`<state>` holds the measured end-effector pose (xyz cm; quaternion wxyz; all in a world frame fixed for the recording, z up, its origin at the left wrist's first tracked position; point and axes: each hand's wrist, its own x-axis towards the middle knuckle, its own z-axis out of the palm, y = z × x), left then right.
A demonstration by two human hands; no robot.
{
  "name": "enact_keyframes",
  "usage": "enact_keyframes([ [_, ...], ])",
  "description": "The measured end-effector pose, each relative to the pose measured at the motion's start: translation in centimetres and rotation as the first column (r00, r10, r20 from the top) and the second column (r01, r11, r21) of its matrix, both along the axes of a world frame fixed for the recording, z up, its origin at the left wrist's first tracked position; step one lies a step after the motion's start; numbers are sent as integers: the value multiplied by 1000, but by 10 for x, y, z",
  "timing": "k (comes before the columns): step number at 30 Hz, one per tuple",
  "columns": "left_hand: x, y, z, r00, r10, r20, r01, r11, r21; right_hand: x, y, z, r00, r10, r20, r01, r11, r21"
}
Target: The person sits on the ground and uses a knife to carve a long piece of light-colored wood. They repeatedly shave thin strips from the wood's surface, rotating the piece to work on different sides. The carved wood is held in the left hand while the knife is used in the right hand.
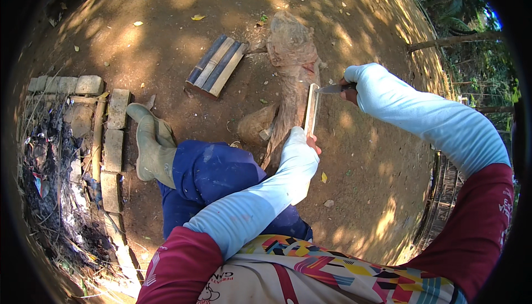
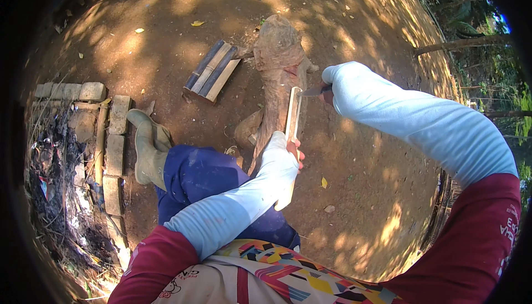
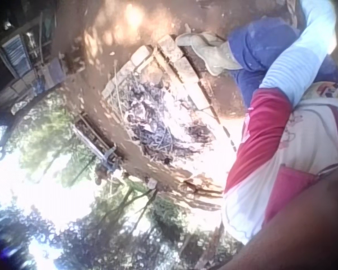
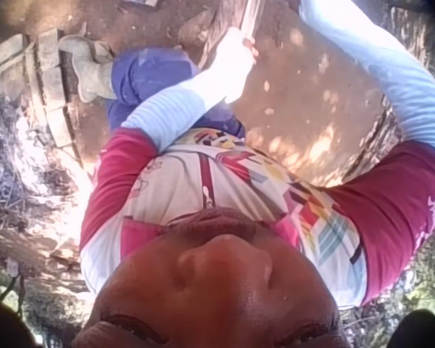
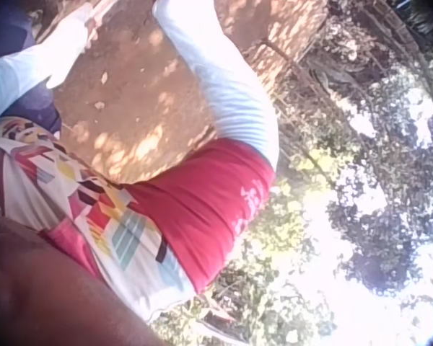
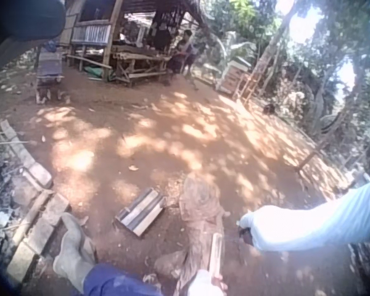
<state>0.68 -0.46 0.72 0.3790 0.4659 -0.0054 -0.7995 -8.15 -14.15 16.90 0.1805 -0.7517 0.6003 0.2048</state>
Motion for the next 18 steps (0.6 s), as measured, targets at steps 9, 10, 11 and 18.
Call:
enact_keyframes([
  [9, -11, 5, -13, 986, -39, 163, 65, 985, -159, 8, -19, -5, 947, -88, -308, 100, 995, 24],
  [10, -10, 5, -13, 987, -43, 152, 67, 986, -155, 10, -19, -4, 943, -116, -313, 143, 988, 62],
  [11, -10, 5, -13, 989, -48, 141, 70, 986, -151, 11, -19, -2, 937, -145, -318, 185, 978, 100],
  [18, -11, -2, -1, 986, -44, 161, 48, 999, -22, 12, -10, -9, 920, -206, -333, 242, 968, 69],
])
